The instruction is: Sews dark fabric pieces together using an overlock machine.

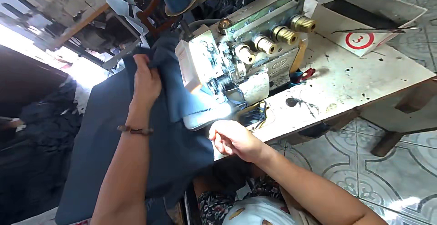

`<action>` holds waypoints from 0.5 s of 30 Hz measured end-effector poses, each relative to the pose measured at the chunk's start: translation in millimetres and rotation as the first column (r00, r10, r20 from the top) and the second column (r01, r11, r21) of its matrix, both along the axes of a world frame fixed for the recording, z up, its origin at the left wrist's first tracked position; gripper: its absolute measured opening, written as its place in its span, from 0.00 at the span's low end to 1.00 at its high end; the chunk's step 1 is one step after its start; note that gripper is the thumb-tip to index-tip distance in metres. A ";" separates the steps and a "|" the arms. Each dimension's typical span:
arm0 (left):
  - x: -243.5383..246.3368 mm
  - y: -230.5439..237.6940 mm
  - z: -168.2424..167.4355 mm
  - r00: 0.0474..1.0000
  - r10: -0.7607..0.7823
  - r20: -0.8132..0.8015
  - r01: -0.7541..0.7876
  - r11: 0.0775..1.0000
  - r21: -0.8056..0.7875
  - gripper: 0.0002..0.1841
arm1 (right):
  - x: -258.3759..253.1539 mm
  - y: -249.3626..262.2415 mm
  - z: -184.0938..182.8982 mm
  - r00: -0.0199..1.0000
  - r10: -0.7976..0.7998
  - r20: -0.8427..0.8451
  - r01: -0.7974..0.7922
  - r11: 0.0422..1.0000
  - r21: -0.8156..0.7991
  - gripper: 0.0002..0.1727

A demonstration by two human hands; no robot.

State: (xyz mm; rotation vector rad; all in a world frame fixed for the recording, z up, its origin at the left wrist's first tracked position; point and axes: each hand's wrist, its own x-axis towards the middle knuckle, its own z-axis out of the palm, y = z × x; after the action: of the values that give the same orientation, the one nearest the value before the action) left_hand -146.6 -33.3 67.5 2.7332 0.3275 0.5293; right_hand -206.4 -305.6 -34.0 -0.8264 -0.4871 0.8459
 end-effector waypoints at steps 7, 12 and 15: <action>-122.3 -27.7 3.3 0.779 -0.047 -0.626 0.150 0.982 0.113 0.48 | 14.7 -30.1 -45.8 0.475 -0.353 0.806 0.635 0.772 -0.036 0.11; -163.7 -60.9 -40.9 0.434 -0.143 -0.890 0.232 0.972 -0.043 0.71 | 15.0 -26.2 -56.7 0.420 -0.442 0.792 0.638 0.765 0.089 0.13; -93.7 0.7 -47.1 0.565 -0.207 -0.799 0.263 0.963 -0.063 0.50 | 12.9 -26.1 -58.2 0.417 -0.432 0.800 0.631 0.771 0.087 0.14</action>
State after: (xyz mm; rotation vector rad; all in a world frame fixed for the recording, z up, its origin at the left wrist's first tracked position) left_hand -240.2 -32.6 20.4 2.8318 0.1289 -0.8429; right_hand -193.6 -331.8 -92.1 -1.4934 -0.8429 -0.1555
